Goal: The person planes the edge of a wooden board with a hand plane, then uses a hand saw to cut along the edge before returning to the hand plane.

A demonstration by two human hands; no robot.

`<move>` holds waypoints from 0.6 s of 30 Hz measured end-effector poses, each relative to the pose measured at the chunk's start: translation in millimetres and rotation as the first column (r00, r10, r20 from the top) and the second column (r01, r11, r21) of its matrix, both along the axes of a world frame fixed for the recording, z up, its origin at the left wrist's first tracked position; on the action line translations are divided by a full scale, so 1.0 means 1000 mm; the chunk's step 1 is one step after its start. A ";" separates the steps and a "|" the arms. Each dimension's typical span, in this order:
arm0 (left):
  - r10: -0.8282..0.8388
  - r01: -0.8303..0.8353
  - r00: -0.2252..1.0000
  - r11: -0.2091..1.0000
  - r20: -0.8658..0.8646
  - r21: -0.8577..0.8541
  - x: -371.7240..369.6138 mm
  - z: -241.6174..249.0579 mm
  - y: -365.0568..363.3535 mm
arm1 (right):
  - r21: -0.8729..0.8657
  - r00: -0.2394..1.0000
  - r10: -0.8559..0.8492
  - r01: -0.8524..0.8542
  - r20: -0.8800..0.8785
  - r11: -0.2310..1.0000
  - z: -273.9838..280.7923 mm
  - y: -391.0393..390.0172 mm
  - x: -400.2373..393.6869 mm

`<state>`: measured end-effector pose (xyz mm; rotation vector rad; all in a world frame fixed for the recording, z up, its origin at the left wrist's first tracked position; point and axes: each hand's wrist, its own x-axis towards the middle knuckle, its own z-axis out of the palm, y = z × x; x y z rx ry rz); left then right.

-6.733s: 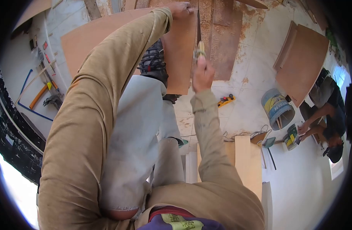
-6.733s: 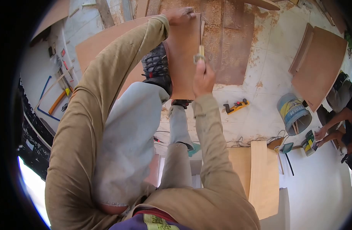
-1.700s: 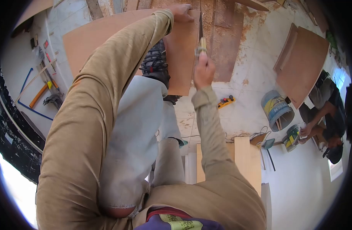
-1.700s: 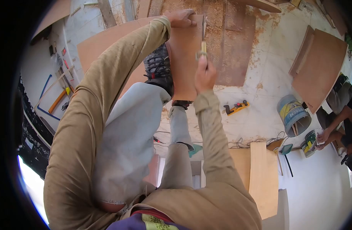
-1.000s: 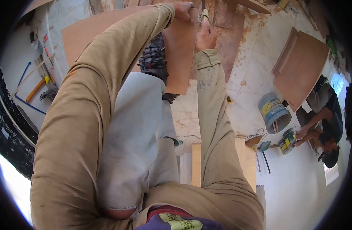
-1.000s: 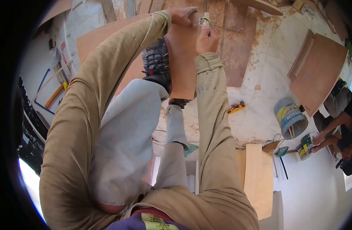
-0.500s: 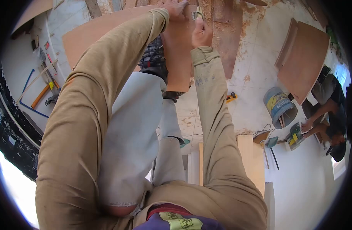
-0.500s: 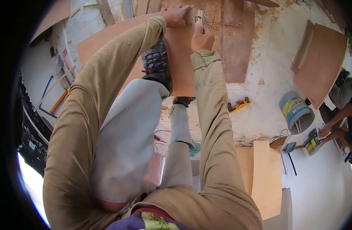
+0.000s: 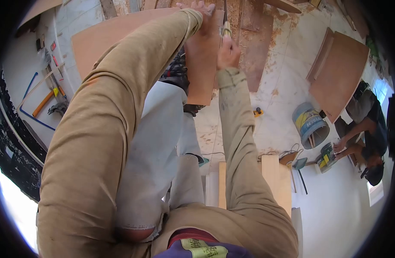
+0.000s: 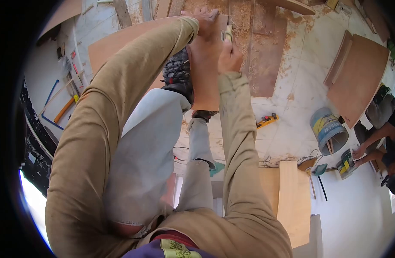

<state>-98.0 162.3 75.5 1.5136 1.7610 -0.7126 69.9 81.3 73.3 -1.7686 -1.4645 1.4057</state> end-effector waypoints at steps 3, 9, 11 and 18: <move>0.024 -0.023 0.999 0.997 -0.022 0.067 0.000 -0.013 -0.004 | -0.230 0.994 -0.088 0.071 -0.069 0.971 0.062 -0.109 0.061; 0.097 -0.094 0.993 0.995 -0.071 0.036 0.010 -0.017 -0.001 | -0.005 1.000 0.004 -0.004 0.015 1.000 0.026 -0.031 0.019; 0.122 -0.123 0.989 0.992 -0.078 -0.009 0.013 0.011 0.005 | 0.073 0.999 -0.017 0.020 -0.041 0.997 0.000 0.009 -0.008; 0.170 -0.174 0.983 0.983 -0.063 -0.064 0.014 0.022 0.009 | -0.156 0.985 -0.149 0.135 -0.083 0.979 0.068 -0.116 0.061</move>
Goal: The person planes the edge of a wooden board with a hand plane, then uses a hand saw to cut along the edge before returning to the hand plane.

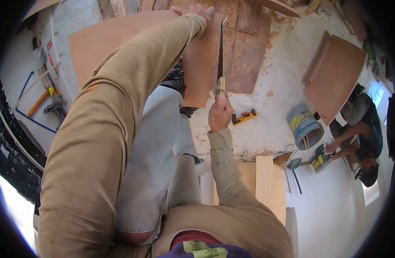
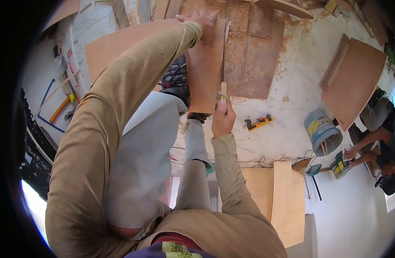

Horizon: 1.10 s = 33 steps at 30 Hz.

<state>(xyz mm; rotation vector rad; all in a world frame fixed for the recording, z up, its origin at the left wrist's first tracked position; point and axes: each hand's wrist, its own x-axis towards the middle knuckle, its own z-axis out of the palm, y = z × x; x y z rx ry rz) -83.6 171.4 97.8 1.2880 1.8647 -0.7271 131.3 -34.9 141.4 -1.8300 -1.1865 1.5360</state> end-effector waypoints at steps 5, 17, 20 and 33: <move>-0.041 0.042 0.998 0.999 -0.046 0.015 0.005 -0.009 -0.004 | 0.175 0.975 0.107 -0.142 0.194 0.974 -0.054 0.089 -0.045; -0.137 0.117 0.986 0.975 0.095 0.191 -0.016 -0.024 -0.015 | -0.033 0.995 0.093 -0.093 0.021 0.995 0.005 0.014 -0.007; -0.139 0.120 0.987 0.974 0.086 0.190 -0.017 -0.034 -0.014 | -0.060 0.998 0.051 -0.050 0.021 0.997 0.043 -0.007 0.002; -0.048 0.037 0.995 0.991 0.083 0.126 -0.009 -0.011 -0.007 | 0.031 0.995 0.086 -0.087 0.040 0.996 0.012 -0.005 0.003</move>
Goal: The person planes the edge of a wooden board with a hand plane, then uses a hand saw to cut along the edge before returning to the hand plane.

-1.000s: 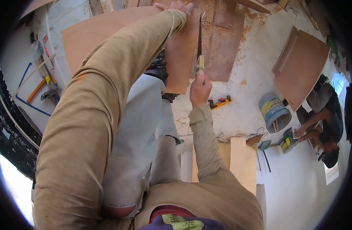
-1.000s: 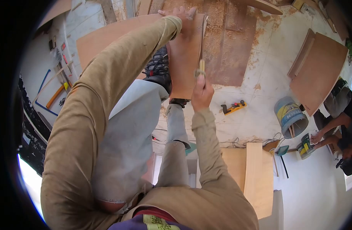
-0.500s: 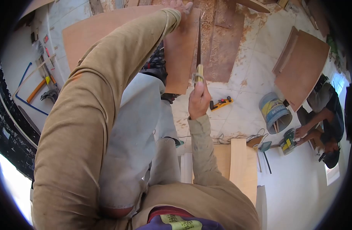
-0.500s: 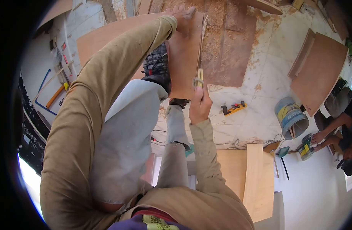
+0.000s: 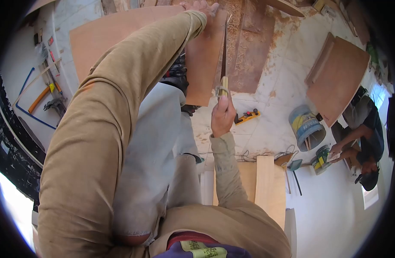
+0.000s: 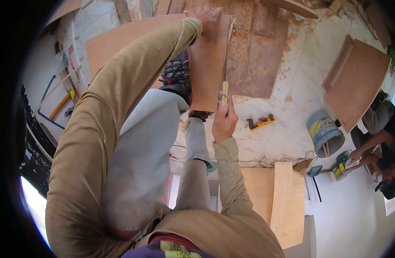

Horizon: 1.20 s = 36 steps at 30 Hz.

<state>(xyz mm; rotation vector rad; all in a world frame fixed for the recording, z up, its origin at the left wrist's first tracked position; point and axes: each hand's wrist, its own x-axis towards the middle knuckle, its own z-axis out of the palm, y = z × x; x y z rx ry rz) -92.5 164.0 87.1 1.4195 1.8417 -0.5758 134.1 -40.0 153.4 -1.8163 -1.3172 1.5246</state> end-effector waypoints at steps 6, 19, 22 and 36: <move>0.001 -0.001 1.000 0.998 -0.013 0.056 -0.001 -0.002 -0.004 | 0.257 0.996 0.026 -0.048 0.091 0.965 -0.085 0.134 -0.074; -0.033 0.029 0.998 0.997 -0.061 -0.066 0.009 0.004 0.003 | 0.220 0.998 -0.006 -0.008 0.064 0.975 -0.067 0.107 -0.061; -0.028 0.026 0.999 0.999 -0.047 -0.037 0.006 0.004 0.000 | 0.096 1.000 -0.004 0.005 -0.009 0.995 -0.110 0.143 -0.075; 0.014 -0.012 1.000 0.997 -0.018 0.078 -0.002 -0.032 -0.007 | 0.251 0.999 0.012 -0.023 0.047 0.968 -0.090 0.147 -0.084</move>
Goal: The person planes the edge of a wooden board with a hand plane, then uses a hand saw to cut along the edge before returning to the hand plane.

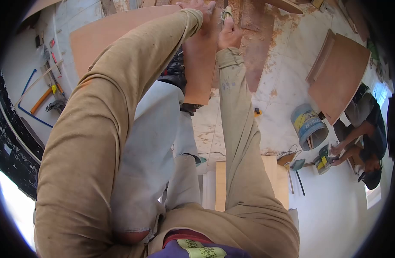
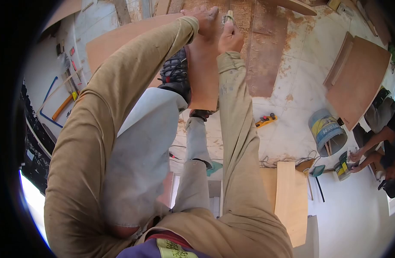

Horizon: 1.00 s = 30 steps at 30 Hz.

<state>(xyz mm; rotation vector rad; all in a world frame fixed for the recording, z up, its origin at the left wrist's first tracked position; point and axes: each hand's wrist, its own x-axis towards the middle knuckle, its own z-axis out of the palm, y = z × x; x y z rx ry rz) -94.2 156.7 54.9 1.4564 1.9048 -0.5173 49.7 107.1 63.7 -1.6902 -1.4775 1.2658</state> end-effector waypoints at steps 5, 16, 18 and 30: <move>0.052 -0.054 0.997 0.998 0.057 0.030 0.000 0.028 -0.002 | -0.344 0.992 -0.024 -0.021 -0.124 0.939 0.046 -0.104 0.072; 0.145 -0.147 0.989 0.977 0.027 0.156 0.001 -0.069 -0.010 | -0.182 0.995 -0.063 0.047 -0.078 0.982 -0.003 -0.039 0.029; 0.122 -0.130 0.991 0.977 0.056 0.170 -0.005 -0.090 -0.010 | -0.367 0.989 -0.089 0.041 -0.115 0.929 0.033 -0.101 0.068; 0.072 -0.079 0.996 0.989 0.059 0.128 -0.006 -0.033 -0.007 | -0.256 0.991 -0.097 0.070 -0.095 0.964 0.008 -0.046 0.034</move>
